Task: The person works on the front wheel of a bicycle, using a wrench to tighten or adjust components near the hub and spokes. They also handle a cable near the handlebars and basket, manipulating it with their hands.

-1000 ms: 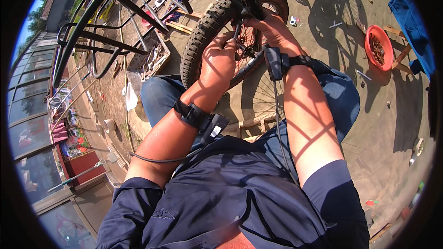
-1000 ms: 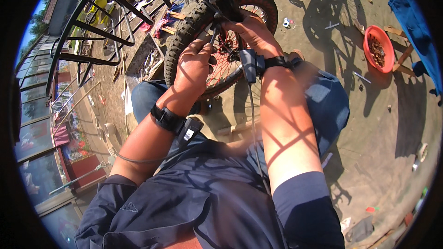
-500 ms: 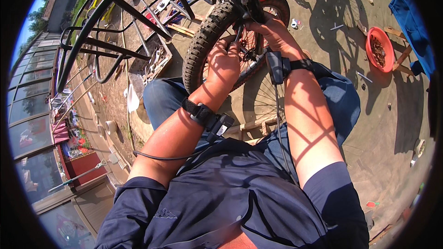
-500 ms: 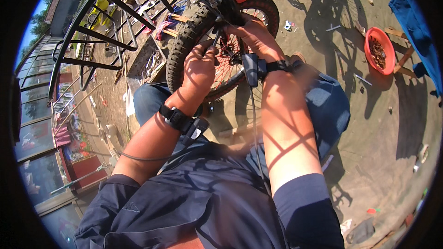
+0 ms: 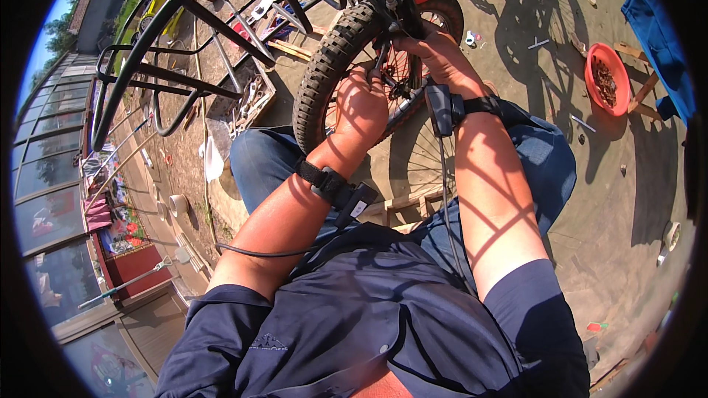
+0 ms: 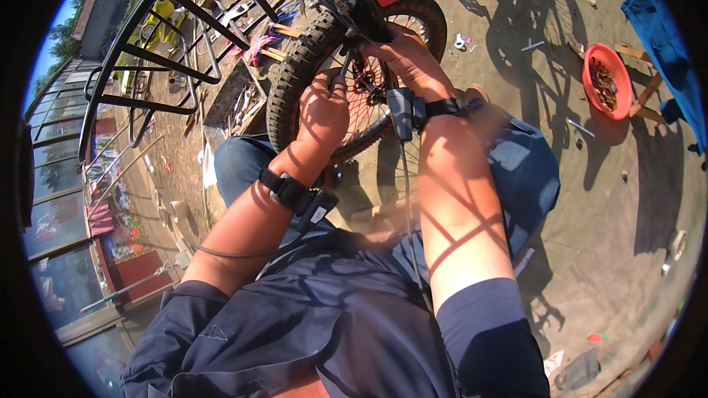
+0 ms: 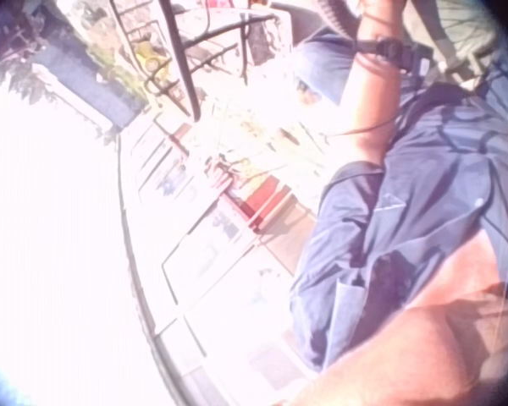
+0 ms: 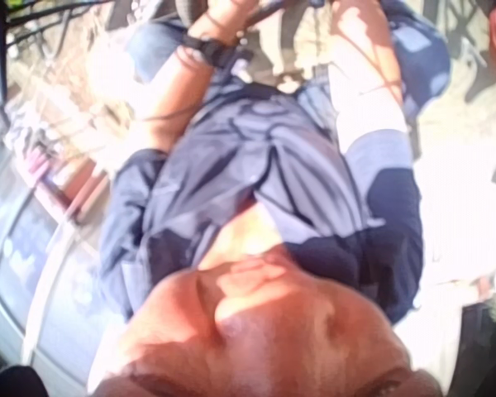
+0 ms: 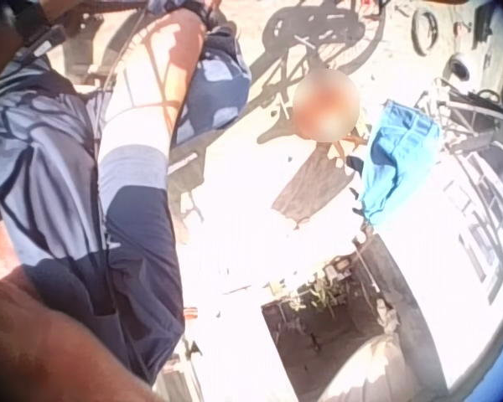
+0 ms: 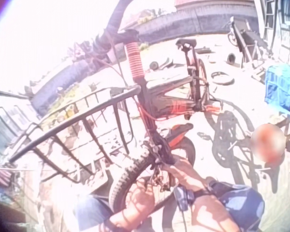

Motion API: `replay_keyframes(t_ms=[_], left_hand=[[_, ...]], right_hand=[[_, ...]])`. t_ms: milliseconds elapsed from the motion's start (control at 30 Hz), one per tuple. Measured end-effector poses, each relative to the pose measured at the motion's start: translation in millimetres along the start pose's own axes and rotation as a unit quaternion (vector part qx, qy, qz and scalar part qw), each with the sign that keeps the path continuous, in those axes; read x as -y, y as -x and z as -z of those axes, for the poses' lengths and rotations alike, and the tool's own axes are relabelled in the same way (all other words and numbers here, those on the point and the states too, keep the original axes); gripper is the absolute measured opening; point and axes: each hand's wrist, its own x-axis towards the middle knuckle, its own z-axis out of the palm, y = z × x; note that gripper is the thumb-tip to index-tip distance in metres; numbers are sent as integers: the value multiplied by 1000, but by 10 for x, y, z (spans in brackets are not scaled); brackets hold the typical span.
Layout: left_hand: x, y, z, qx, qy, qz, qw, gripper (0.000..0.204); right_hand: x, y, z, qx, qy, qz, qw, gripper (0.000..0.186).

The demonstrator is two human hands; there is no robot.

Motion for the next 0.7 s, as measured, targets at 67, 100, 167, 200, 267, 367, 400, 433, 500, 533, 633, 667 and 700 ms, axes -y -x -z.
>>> replay_keyframes(t_ms=[67,100,167,200,267,367,400,433,500,533,633,667,700], left_hand=[[127,-14,-66,-13,-18,-57,998,20],[165,6,-101,-34,-29,-87,995,20],[141,-1,-106,-17,-31,-36,999,18],[124,-6,-95,-11,-26,-39,999,17],[110,-12,-75,0,-16,-45,999,16],[191,4,-138,-1,-25,-40,999,15],[224,6,-150,-8,-29,-60,998,17],[240,-1,-173,-15,-31,-82,996,19],[243,-18,-190,-9,-27,-95,995,22],[215,-28,-165,2,-23,-86,996,23],[248,-63,-174,13,-15,-90,996,27],[279,-75,-191,12,-14,-96,995,28],[306,-86,-209,8,-16,-94,995,27]], right_hand=[[74,22,7,3,26,-3,1000,46],[80,23,2,0,37,-6,999,46],[72,20,7,-10,58,-15,998,46],[57,13,7,-14,53,-12,998,46],[45,1,-3,-21,41,-6,999,47],[119,37,-8,-1,30,-23,999,46],[96,26,-18,-5,28,-16,999,48],[48,8,-9,-12,27,-8,1000,49],[-33,-28,13,-20,31,6,999,50],[-57,-45,19,-20,35,13,999,50],[-97,-59,30,-15,25,17,999,50],[-89,-60,21,-12,19,16,1000,51],[-76,-51,27,-13,34,11,999,51]])
